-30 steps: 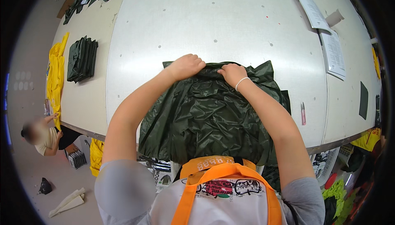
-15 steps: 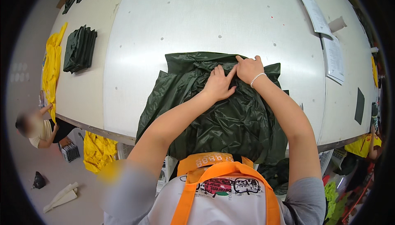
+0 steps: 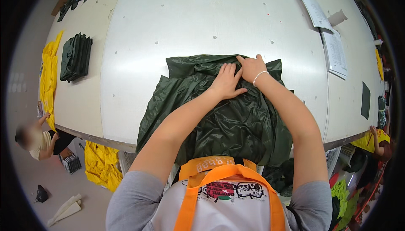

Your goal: The person folds a dark green jacket on a white table, aligning edges and smoothing the fabric. They then place the folded jacket into a white plastic basket and retrieve another jacket to repeat the folding process.

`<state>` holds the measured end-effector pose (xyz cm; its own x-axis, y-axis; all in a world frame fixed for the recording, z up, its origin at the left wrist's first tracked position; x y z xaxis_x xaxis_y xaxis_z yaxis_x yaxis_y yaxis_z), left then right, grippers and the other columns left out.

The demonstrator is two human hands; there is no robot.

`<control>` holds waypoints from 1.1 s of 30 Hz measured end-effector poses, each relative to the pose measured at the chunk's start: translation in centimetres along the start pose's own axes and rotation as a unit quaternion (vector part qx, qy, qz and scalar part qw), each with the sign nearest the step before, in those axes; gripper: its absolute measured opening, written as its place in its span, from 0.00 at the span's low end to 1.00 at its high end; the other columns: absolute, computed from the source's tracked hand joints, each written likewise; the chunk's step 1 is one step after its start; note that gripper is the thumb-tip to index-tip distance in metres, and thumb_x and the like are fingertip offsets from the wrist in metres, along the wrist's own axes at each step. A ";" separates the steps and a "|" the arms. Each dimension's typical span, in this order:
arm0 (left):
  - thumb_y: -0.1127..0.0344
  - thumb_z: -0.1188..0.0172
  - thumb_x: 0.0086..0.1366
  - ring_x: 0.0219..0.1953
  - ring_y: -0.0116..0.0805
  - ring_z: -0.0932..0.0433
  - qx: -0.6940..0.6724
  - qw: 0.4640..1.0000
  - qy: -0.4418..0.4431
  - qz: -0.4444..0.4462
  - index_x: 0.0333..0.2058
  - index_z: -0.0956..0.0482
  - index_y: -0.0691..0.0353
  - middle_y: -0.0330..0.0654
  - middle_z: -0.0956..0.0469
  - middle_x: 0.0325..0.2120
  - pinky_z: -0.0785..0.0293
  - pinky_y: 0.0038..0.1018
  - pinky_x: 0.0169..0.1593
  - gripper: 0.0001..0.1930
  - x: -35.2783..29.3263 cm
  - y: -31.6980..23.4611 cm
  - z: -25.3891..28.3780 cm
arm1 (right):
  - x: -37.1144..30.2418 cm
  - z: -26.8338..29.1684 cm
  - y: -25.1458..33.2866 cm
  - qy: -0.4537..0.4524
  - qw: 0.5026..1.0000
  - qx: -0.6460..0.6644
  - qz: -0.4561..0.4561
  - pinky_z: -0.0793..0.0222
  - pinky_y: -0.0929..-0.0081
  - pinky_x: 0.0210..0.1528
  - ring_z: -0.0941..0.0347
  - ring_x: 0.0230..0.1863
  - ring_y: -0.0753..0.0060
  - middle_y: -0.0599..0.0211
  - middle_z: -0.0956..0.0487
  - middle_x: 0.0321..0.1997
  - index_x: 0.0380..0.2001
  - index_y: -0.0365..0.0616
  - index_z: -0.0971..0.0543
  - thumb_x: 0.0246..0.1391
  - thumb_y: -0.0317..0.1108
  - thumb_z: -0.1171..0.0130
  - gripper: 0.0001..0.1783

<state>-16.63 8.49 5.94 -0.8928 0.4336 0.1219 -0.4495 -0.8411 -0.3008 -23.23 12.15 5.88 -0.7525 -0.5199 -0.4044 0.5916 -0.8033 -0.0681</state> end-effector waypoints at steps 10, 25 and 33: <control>0.30 0.48 0.54 0.54 0.51 0.38 0.043 0.996 0.075 0.020 0.56 0.38 0.70 0.58 0.36 0.51 0.43 0.39 0.60 0.47 3.1 -2.3 -1.9 | -2.3 1.6 0.4 -0.009 0.972 -0.175 0.156 0.42 0.73 0.55 0.24 0.28 0.70 0.70 0.23 0.22 0.59 0.49 0.36 0.53 0.30 0.50 0.28; 0.26 0.45 0.48 0.47 0.48 0.37 0.042 0.995 0.068 0.059 0.58 0.35 0.61 0.54 0.35 0.44 0.38 0.39 0.53 0.49 3.6 -2.5 -2.0 | -1.8 -1.1 -1.8 -0.006 0.978 -0.193 0.077 0.41 0.70 0.49 0.30 0.48 0.63 0.65 0.21 0.36 0.57 0.43 0.36 0.52 0.32 0.46 0.27; 0.29 0.47 0.52 0.45 0.50 0.38 -0.004 0.999 0.047 0.025 0.63 0.41 0.42 0.55 0.36 0.43 0.42 0.44 0.54 0.43 2.8 -2.9 -1.2 | -2.4 -3.9 -8.5 -0.051 0.937 0.345 -0.016 0.38 0.63 0.50 0.29 0.51 0.58 0.63 0.22 0.46 0.56 0.50 0.38 0.44 0.25 0.36 0.35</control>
<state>-17.76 12.53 6.02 -0.9072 0.4203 0.0165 -0.4041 -0.8600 -0.3117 -25.30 21.32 3.88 -0.8113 -0.4896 -0.3195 0.2671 -0.7965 0.5425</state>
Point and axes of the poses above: each hand's wrist, its own x-axis towards the middle knuckle, its own z-axis out of the back of the hand, y = z × x, the point moved 10 cm from there along x, towards the middle knuckle
